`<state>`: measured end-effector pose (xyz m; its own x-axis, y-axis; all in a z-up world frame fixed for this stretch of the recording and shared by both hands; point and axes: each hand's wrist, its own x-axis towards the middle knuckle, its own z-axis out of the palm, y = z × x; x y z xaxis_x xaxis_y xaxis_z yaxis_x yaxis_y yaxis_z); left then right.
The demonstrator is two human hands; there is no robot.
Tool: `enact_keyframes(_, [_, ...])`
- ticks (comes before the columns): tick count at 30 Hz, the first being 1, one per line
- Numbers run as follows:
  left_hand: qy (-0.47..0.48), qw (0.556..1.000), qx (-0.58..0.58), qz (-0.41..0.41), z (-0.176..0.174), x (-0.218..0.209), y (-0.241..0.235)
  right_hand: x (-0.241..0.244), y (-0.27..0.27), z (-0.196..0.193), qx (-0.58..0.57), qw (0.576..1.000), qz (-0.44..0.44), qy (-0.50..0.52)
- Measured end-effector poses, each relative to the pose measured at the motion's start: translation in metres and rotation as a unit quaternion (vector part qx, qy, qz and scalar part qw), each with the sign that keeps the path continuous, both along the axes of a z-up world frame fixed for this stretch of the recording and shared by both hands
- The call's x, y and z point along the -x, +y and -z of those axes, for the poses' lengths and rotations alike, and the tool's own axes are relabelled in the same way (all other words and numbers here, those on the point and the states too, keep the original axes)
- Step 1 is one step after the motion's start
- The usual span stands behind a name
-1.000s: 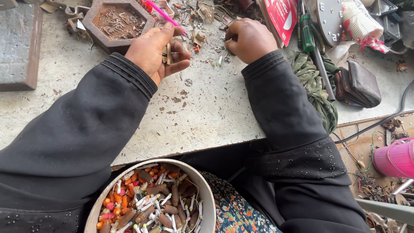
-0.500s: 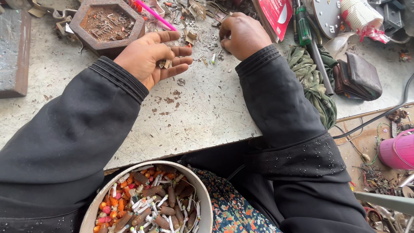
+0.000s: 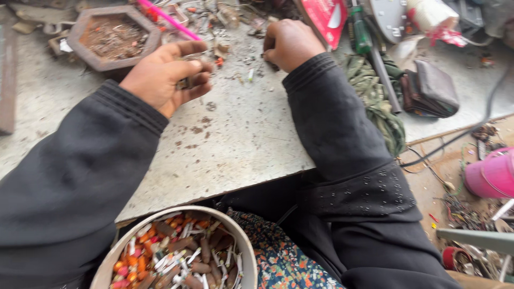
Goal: The person assembles small electronic components on a cluttered workbench. They use a pink pen-like tool to manipulate wires and connectors, placing them into a hexagonal mold and a white bowl filled with similar parts.
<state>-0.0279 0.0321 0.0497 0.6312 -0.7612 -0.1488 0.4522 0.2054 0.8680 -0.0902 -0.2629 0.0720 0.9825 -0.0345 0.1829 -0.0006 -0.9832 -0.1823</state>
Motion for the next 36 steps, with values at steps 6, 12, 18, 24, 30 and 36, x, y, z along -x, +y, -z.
enact_keyframes(6, [-0.022, 0.998, -0.052, -0.012, 0.000, 0.001, 0.000, 0.001, -0.001, -0.002, 0.010, 1.000, -0.005, -0.018])
enact_keyframes(12, [-0.036, 0.998, -0.052, -0.020, -0.009, 0.007, 0.001, -0.002, 0.006, -0.001, -0.040, 0.997, 0.049, 0.045])
enact_keyframes(18, [-0.036, 0.997, -0.058, -0.031, -0.014, 0.012, 0.001, -0.005, 0.014, 0.006, -0.037, 0.999, 0.001, -0.030])
enact_keyframes(24, [-0.016, 0.999, -0.048, -0.016, -0.010, 0.012, -0.002, -0.009, 0.051, 0.004, -0.384, 0.897, -0.208, -0.073])
enact_keyframes(30, [-0.032, 0.999, -0.004, 0.023, -0.003, 0.014, -0.007, -0.005, 0.062, 0.002, -0.272, 0.917, -0.271, -0.107])
enact_keyframes(36, [-0.046, 0.998, -0.037, -0.023, -0.006, 0.011, 0.004, 0.010, -0.017, -0.018, -0.244, 0.957, -0.074, -0.139])
